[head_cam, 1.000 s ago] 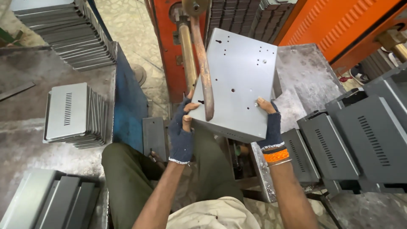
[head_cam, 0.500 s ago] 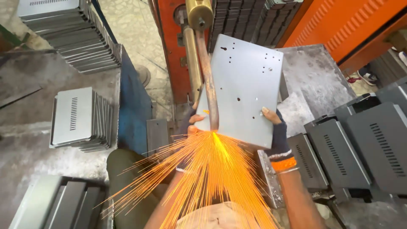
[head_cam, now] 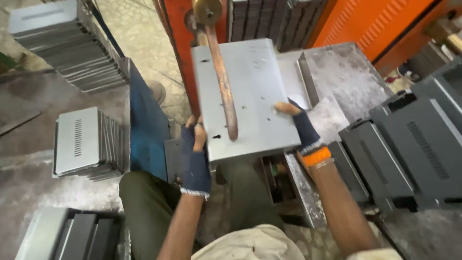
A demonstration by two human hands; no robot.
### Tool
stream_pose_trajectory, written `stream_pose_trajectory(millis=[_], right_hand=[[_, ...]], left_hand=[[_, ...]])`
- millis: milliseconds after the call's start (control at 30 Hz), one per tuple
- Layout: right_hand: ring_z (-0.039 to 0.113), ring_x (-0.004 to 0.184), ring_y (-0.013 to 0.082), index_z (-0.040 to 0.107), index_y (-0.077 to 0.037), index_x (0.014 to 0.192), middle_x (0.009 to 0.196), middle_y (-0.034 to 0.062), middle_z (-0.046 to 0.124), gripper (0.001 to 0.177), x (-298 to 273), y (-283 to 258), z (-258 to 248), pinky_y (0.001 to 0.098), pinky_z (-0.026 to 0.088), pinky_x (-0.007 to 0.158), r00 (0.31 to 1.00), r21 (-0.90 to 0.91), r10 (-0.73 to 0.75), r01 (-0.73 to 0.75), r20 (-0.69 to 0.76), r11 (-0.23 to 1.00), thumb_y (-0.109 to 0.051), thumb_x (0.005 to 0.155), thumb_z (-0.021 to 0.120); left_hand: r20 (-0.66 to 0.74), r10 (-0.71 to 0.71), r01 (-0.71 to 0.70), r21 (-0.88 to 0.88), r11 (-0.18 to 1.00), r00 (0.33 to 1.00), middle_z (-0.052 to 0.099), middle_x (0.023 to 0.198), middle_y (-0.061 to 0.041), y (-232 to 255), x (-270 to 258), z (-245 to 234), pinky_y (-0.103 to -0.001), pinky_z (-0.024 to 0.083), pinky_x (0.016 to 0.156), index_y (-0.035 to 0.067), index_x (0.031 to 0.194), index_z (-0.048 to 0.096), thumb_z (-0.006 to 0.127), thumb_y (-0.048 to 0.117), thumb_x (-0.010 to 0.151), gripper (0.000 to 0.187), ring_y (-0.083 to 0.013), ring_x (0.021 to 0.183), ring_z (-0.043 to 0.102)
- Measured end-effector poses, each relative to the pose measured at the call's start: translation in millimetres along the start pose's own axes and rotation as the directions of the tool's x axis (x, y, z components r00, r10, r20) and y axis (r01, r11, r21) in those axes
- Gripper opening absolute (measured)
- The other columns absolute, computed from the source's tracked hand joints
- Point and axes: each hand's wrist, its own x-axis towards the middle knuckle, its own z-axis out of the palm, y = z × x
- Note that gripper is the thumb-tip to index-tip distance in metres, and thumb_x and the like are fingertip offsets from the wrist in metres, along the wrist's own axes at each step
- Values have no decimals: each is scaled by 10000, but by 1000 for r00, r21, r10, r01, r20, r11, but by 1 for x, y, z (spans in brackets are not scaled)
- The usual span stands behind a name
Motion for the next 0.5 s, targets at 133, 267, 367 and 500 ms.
stream_pose_trajectory(millis=[133,267,367,500], right_hand=[[683,1102,223,603,-6,1211,1131,170,705,358,31,3,4,307,546,969,974,-179,-77,117,214,977,-298,1025,512],[639,1171,283,673,-222,1199,1215,50,667,437,-24,23,-18,446,493,1027,850,-862,-517,184,-101,472,-577,944,680],[641,1205,250,559,-22,1438,1247,147,674,796,-68,99,-66,397,531,1000,847,-948,-468,-313,-251,-58,-624,918,611],[684,1005,272,662,-125,1216,1091,85,655,645,-92,154,-102,446,593,809,876,-918,-410,-352,-254,-184,-560,750,766]], left_hand=[[-338,-492,384,-340,859,802,721,1112,-150,1,-4,12,-393,625,693,93,1374,586,872,230,762,690,-246,835,717],[-367,-421,284,-372,883,829,636,1123,-167,42,-21,32,-347,488,867,-22,1301,544,656,169,825,526,-227,942,597],[-405,-437,314,-336,888,803,643,1167,-174,57,-22,39,-378,510,896,22,1366,519,655,177,821,583,-250,979,626],[-544,-437,555,65,829,716,702,1297,-55,34,-13,33,-398,566,962,212,1419,567,839,567,699,847,-237,1074,709]])
